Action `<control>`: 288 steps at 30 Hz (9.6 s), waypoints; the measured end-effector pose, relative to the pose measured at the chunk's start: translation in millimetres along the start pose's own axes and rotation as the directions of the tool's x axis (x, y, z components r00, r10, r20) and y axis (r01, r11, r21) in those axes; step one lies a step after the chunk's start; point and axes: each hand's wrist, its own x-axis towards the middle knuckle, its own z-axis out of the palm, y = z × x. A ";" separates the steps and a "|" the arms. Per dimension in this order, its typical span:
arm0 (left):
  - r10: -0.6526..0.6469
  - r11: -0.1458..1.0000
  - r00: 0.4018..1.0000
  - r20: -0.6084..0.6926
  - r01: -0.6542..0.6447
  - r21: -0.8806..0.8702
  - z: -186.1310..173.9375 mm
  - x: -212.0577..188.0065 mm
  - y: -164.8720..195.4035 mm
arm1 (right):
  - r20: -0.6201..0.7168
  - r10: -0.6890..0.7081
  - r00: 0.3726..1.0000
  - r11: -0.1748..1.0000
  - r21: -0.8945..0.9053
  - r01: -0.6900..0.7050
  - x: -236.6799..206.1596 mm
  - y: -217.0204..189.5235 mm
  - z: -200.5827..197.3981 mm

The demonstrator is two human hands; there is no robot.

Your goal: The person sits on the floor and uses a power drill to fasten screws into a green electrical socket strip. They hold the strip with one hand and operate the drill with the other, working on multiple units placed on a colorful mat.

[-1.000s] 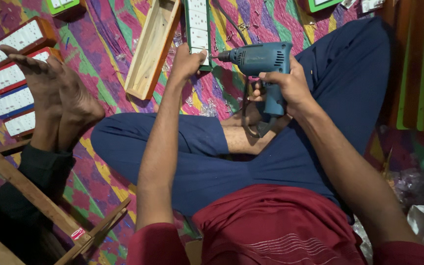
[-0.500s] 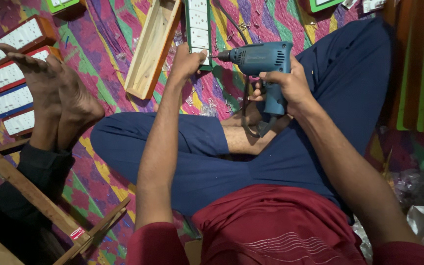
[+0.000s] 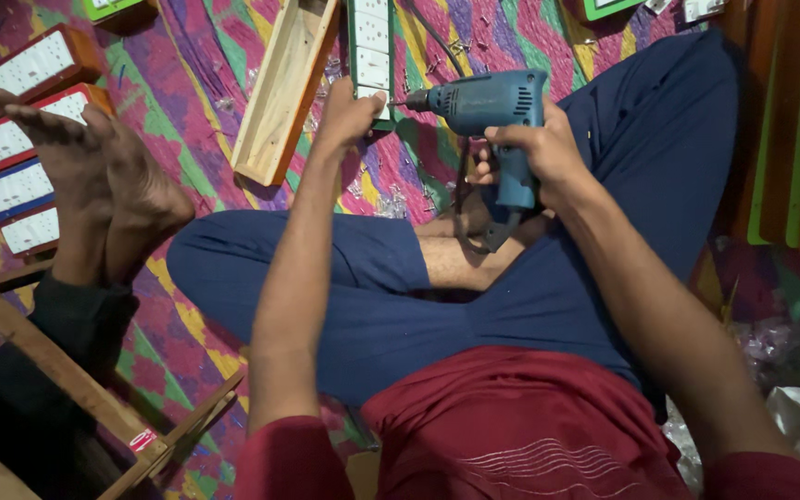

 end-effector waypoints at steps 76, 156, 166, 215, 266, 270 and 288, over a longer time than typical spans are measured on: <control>0.155 0.944 0.959 -0.237 -0.073 0.320 12.9 28.7 4.3 | -0.074 0.185 0.980 0.982 0.061 -0.181 65.8 27.5 -34.0; 0.786 0.456 0.618 0.000 -0.580 0.675 -0.5 -24.4 18.7 | 0.073 -0.113 0.991 0.993 -0.033 0.116 8.9 4.6 2.3; 0.610 0.574 0.792 -0.016 -0.428 0.699 2.7 -4.0 11.0 | -0.056 0.047 0.997 0.996 0.083 -0.042 14.4 12.2 2.1; 0.490 0.865 0.838 0.242 -0.430 -0.260 -33.7 -83.1 121.1 | 0.179 -0.931 0.319 0.037 -0.822 0.568 29.2 -56.9 -14.1; 0.690 0.719 0.711 -0.137 -0.695 0.019 86.8 -89.3 135.7 | 0.074 -0.783 0.618 0.421 -0.669 0.613 70.3 -14.3 -15.5; 0.613 0.772 0.750 -0.249 -0.635 -0.009 94.3 -79.0 136.0 | 0.249 -0.763 0.597 0.175 -0.809 0.561 77.9 -1.8 -8.7; 0.183 0.572 0.841 -0.509 -0.512 -0.641 87.1 14.4 91.4 | 0.628 -0.758 0.176 -0.243 -0.523 0.817 125.9 54.9 41.6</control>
